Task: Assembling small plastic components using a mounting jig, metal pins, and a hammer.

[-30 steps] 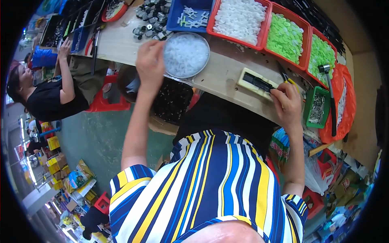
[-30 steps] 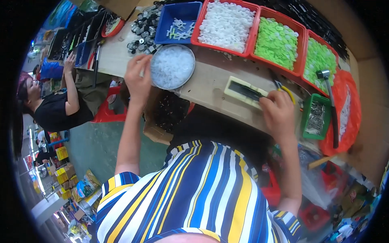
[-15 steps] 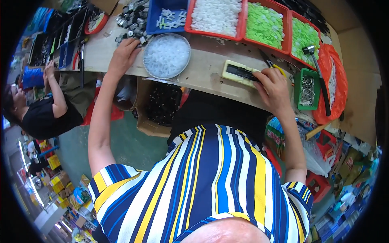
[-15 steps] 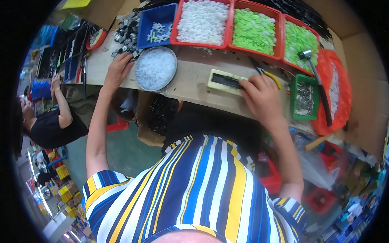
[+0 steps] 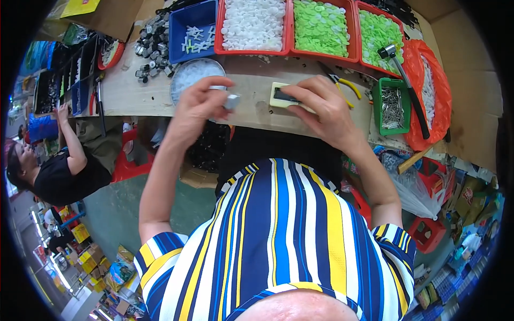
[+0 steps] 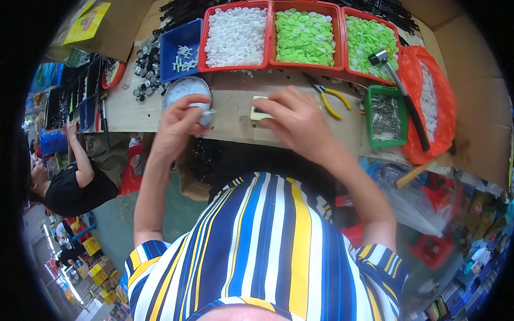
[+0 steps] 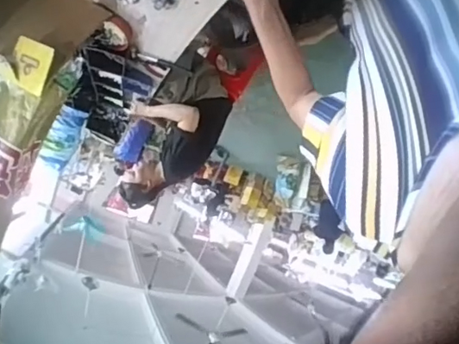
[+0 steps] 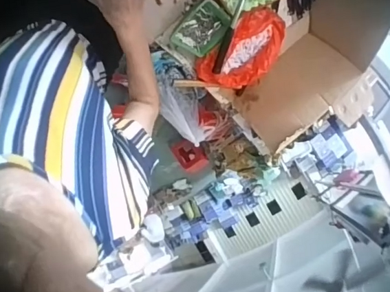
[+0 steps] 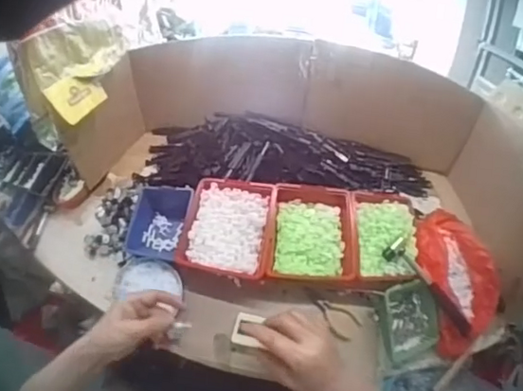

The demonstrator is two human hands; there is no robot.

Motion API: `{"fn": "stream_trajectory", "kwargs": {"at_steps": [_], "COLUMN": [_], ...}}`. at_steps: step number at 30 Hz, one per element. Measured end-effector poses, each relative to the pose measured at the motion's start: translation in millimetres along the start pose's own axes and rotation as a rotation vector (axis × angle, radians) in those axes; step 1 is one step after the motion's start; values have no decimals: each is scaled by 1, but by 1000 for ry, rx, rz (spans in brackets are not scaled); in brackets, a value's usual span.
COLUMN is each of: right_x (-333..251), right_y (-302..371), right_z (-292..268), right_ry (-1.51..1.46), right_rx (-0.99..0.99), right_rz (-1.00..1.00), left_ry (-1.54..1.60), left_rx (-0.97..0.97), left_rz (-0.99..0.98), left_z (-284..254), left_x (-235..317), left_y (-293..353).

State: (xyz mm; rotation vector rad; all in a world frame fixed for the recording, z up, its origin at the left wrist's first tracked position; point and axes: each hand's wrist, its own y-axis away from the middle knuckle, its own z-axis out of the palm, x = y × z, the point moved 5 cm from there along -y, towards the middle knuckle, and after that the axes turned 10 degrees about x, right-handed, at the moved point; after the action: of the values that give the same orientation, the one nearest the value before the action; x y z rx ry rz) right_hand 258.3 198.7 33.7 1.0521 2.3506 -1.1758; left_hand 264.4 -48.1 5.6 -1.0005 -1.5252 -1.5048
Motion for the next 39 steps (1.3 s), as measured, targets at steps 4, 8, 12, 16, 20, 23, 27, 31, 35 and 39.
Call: {"fn": "stream_trajectory", "kwargs": {"at_steps": [4,8,12,16,20,23,27,31,35,39], "right_x": [-9,-2,15,24,25,25,25,26,24,22], "right_y": [-10,-7,3,9,8,8,7,10,13,15], "right_z": [10,7,17,32,36,35,37,39,38,26], "right_ry": [-227,-181,-71,167,189,222,243,205,217,206], "right_rx": [10,-15,-16,-73,-114,-112,-150,-148,-150,-109], "right_rz": [20,12,99,102,95,51,34,55,48,41], "left_ry": [183,268,147,-446,-610,-706,-843,-954,-1121,-1183], "left_rx": [-197,-320,-167,160,207,181,181,192,125,-31], "left_rz": [-64,-22,104,701,1013,1104,1259,1334,1397,1318], "left_z": [56,71,69,66,76,83,87,91,95,96], "left_x": [-13,-17,-22,-2,-10,-18,-19,-22,-17,-13], "left_y": [-12,-23,-28,-13,-3,-2,2,7,7,2]}}
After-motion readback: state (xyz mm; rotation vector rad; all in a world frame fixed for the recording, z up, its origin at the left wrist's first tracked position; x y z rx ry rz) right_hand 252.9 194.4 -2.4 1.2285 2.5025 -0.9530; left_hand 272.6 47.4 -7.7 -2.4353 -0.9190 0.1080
